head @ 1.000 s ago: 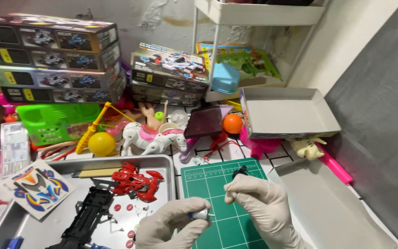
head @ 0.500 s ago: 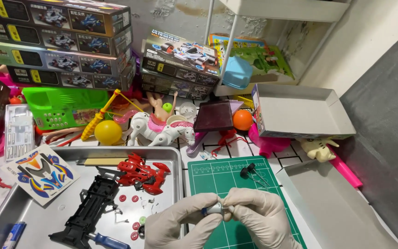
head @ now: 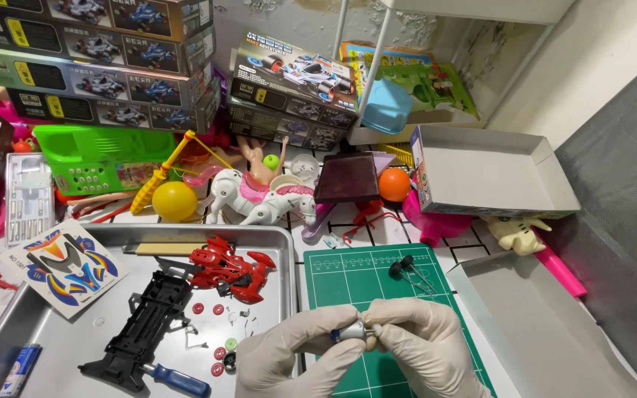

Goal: Assembling a Mini 4WD model car by carefully installing gears, axles, and other small mechanical parts into the chassis.

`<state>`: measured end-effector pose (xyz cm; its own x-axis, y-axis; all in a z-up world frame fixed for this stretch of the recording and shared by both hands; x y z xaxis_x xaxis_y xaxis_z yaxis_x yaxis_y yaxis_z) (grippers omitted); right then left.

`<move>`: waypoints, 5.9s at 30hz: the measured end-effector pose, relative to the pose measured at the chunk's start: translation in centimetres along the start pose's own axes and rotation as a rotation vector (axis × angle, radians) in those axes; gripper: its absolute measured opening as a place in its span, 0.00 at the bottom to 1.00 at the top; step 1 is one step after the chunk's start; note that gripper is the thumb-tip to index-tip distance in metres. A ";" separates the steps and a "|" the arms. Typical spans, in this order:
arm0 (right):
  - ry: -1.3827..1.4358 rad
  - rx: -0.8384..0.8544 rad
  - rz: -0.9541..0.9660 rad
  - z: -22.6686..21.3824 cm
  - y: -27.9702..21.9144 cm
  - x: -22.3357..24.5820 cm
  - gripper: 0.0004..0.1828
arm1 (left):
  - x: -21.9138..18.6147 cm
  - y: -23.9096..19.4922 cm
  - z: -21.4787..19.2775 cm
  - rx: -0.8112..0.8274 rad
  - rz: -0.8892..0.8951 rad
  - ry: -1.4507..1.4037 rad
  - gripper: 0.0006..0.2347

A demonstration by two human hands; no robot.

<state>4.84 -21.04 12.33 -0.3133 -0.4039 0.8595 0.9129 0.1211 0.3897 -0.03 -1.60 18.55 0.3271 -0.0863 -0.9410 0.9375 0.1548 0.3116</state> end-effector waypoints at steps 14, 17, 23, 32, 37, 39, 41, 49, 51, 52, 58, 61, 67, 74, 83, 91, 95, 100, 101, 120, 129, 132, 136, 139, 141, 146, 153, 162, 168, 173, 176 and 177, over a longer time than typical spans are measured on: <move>-0.048 0.287 -0.147 4.4 1.6 4.6 0.08 | -0.1 0.2 0.6 0.162 -0.065 -0.056 0.14; -0.027 0.270 -0.112 4.1 1.6 4.5 0.08 | 0.3 0.3 0.7 0.175 -0.102 -0.052 0.14; 0.030 0.291 -0.102 4.8 1.7 4.8 0.08 | 0.8 0.5 1.0 0.211 -0.156 -0.095 0.13; -0.005 0.305 -0.148 4.8 1.7 5.2 0.06 | 2.6 0.5 1.3 0.255 -0.317 -0.135 0.12; 0.028 0.274 -0.072 3.9 1.7 4.4 0.08 | 3.3 0.4 1.4 0.258 -0.419 -0.134 0.12; 0.011 0.289 -0.081 3.9 1.8 4.3 0.05 | 3.0 0.5 1.4 0.262 -0.387 -0.130 0.12; 0.029 0.301 -0.070 4.0 1.8 4.4 0.03 | 3.1 0.5 1.3 0.259 -0.400 -0.134 0.12; 0.072 0.229 0.023 3.2 1.5 3.2 0.09 | 3.1 0.4 1.5 0.291 -0.403 -0.160 0.12; 0.083 0.283 -0.060 4.3 1.7 4.3 0.05 | 2.9 0.4 1.5 0.291 -0.373 -0.175 0.13; 0.084 0.283 -0.060 4.4 1.8 4.4 0.05 | 2.9 0.4 1.5 0.291 -0.373 -0.175 0.13; 0.037 0.296 -0.096 4.6 1.9 4.8 0.05 | 2.4 0.7 1.3 0.252 -0.281 -0.085 0.14; -0.032 0.282 -0.098 4.2 1.8 4.7 0.06 | 1.8 0.6 1.3 0.260 -0.211 -0.106 0.14; -0.148 0.265 -0.101 3.6 2.1 3.9 0.06 | 3.4 0.8 1.4 0.233 -0.308 -0.112 0.11; -0.170 0.246 -0.028 3.6 2.4 2.9 0.06 | 4.9 1.2 1.4 0.220 -0.445 -0.154 0.14; -0.148 0.223 0.045 2.7 2.3 0.7 0.07 | 2.7 1.3 1.2 0.156 -0.195 0.111 0.09; -0.099 0.270 -0.031 3.1 2.1 -0.5 0.07 | 2.1 0.9 1.0 0.104 -0.092 0.192 0.11; -0.137 0.241 -0.062 3.1 1.8 -0.6 0.08 | 2.6 0.8 0.5 0.064 -0.136 0.214 0.10; -0.157 0.227 -0.109 3.1 1.6 -0.7 0.08 | 2.6 0.7 0.3 0.052 -0.144 0.205 0.10; -0.168 0.229 -0.121 3.0 1.5 -0.7 0.09 | 2.6 0.6 0.3 0.049 -0.130 0.210 0.10; -0.345 0.267 -0.161 4.5 2.1 2.6 0.07 | 1.9 0.6 0.5 0.093 -0.108 0.113 0.10; -0.277 0.347 -0.226 4.7 2.4 5.5 0.08 | 4.5 1.0 0.1 0.057 -0.414 -0.178 0.11; -0.440 0.367 -0.464 6.4 2.1 7.4 0.09 | 3.7 1.0 0.6 0.105 -0.390 -0.066 0.11; -0.560 0.381 -0.636 7.1 1.7 8.9 0.11 | 4.1 0.9 0.9 0.112 -0.412 -0.041 0.10; -0.539 0.389 -0.551 6.8 2.1 8.3 0.09 | 3.7 0.9 1.0 0.128 -0.372 0.027 0.10; -0.482 0.411 -0.419 6.4 2.5 7.1 0.09 | 2.8 0.8 1.2 0.126 -0.256 0.093 0.09; -0.507 0.419 -0.304 6.1 2.7 6.5 0.08 | 2.6 0.8 1.4 0.147 -0.150 0.140 0.11; -0.443 0.335 -0.179 5.1 2.5 4.7 0.06 | 1.9 0.6 1.3 0.099 -0.077 0.178 0.13; -0.405 0.271 -0.160 4.5 2.1 3.4 0.07 | 0.8 -0.2 0.9 0.005 0.051 0.300 0.16; -0.357 0.337 -0.271 4.8 2.3 5.9 0.08 | -2.8 -0.6 1.5 0.017 0.065 0.128 0.29; -0.263 0.354 -0.308 5.5 1.7 5.5 0.08 | -4.3 -1.3 0.4 -0.067 0.172 0.145 0.19; -0.210 0.369 -0.320 5.6 1.6 5.3 0.09 | -4.9 -1.7 0.4 -0.041 0.213 0.102 0.15; -0.198 0.375 -0.325 5.6 1.6 5.3 0.09 | -5.0 -1.8 0.4 -0.034 0.217 0.093 0.14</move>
<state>3.17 -17.85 19.34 -0.6412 -0.3001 0.7063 0.6155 0.3487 0.7069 -3.26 -1.83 22.76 0.5066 0.0433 -0.8611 0.8414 0.1933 0.5047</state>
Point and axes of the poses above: each hand's wrist, its own y-axis towards the middle knuckle, its own z-axis out of the palm, x = y × z, the point moved 10 cm from there along y, towards the middle knuckle, and after that the axes turned 15 degrees about -z, right-handed, at the moved point
